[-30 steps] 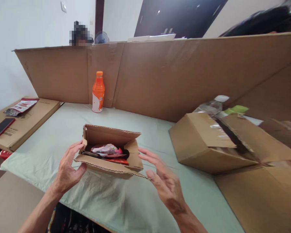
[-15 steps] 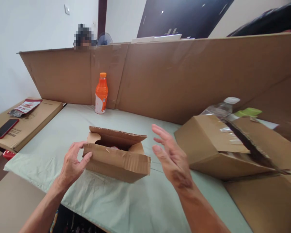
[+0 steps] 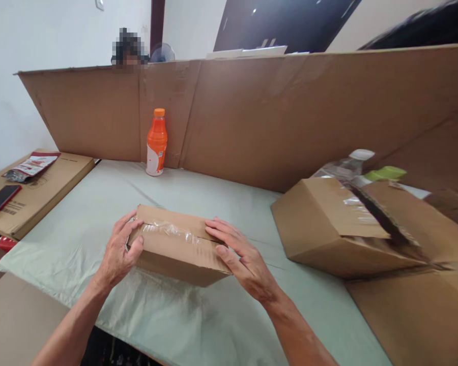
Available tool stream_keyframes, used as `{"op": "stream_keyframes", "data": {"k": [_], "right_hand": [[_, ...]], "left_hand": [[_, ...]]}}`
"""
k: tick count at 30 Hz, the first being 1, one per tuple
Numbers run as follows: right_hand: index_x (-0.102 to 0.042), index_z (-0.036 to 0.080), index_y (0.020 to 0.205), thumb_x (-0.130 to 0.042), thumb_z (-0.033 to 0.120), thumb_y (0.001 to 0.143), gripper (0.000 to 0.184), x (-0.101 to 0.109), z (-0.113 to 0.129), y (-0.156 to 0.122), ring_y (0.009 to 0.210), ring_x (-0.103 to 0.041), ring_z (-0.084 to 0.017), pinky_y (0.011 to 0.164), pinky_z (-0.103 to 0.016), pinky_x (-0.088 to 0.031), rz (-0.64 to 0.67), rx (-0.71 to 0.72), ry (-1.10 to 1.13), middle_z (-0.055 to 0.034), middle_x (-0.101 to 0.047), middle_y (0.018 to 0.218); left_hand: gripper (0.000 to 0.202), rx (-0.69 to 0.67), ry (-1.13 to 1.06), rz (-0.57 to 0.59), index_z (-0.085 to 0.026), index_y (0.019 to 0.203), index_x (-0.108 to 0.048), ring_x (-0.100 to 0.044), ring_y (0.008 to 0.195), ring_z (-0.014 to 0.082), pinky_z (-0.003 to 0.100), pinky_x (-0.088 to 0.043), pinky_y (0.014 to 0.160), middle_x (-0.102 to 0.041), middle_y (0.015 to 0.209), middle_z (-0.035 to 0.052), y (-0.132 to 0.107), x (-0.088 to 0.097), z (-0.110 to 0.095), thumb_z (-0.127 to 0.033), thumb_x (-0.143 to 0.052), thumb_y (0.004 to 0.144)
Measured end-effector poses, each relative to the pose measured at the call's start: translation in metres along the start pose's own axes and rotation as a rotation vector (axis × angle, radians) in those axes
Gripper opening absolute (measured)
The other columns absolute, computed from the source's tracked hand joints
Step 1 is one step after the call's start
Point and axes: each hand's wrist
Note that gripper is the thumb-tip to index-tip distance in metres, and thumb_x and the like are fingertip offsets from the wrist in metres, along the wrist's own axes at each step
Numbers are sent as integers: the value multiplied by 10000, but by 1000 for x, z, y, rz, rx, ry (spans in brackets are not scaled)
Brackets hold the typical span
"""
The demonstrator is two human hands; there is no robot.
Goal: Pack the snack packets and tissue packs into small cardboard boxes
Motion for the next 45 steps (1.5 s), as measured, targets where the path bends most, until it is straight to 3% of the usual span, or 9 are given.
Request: {"op": "stream_keyframes", "data": {"k": [7, 11, 16, 30, 34, 40, 45], "right_hand": [[-371, 313, 1591, -480, 594, 1000, 663, -2, 3, -25, 1529, -324, -358, 1183, -603, -385, 37, 67, -138, -97, -367, 1655], [-388, 332, 1572, -536, 463, 1006, 600, -10, 8, -35, 1483, -414, -336, 1156, -559, -439, -30, -7, -190, -93, -386, 1644], [-422, 297, 1553, -556, 409, 999, 581, -12, 9, -34, 1463, -446, -335, 1146, -547, -460, -55, 28, -201, -118, -432, 1612], [-499, 263, 1508, -548, 456, 1003, 543, -8, -4, -7, 1480, -428, -315, 1165, -535, -444, 32, 38, 9, -146, -438, 1608], [-467, 269, 1536, -547, 446, 1006, 564, -6, -3, -13, 1492, -411, -300, 1166, -518, -446, 33, 48, 4, -136, -417, 1624], [-469, 261, 1542, -557, 446, 993, 586, 6, 0, -29, 1480, -428, -313, 1158, -511, -457, 34, 8, -53, -139, -423, 1620], [-486, 257, 1529, -546, 425, 999, 560, 28, 1, -41, 1446, -478, -309, 1149, -493, -461, 7, -6, -80, -147, -452, 1600]], "left_hand": [[395, 17, -95, 38, -176, 1255, -645, -469, 1436, 328, 537, -396, 1179, -510, 1508, 179, 3, -2, 5, -316, -503, 914], [380, 18, -116, 35, -171, 1241, -643, -477, 1431, 330, 523, -415, 1164, -521, 1496, 183, 2, -1, 3, -315, -488, 926], [364, 18, -77, 37, -201, 1250, -651, -506, 1412, 314, 502, -436, 1155, -568, 1459, 154, -3, 4, 2, -301, -501, 933], [369, -77, 106, -34, -226, 1326, -613, -526, 1392, 310, 488, -505, 1104, -563, 1453, 146, -27, 16, -1, -355, -486, 1005], [352, -100, 123, -55, -221, 1307, -611, -512, 1397, 326, 512, -505, 1096, -570, 1430, 148, -25, 12, -2, -345, -481, 1005], [371, -172, 118, 37, -244, 1352, -570, -528, 1374, 331, 516, -520, 1076, -534, 1445, 152, -25, 12, -5, -338, -512, 998], [466, -253, 112, 111, -280, 1425, -493, -528, 1353, 344, 519, -557, 1020, -469, 1455, 160, -32, 1, -22, -325, -566, 967]]}}
Point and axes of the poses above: each hand's wrist, its own y-axis towards the middle knuckle, its own x-axis out of the back of the hand, z = x × y
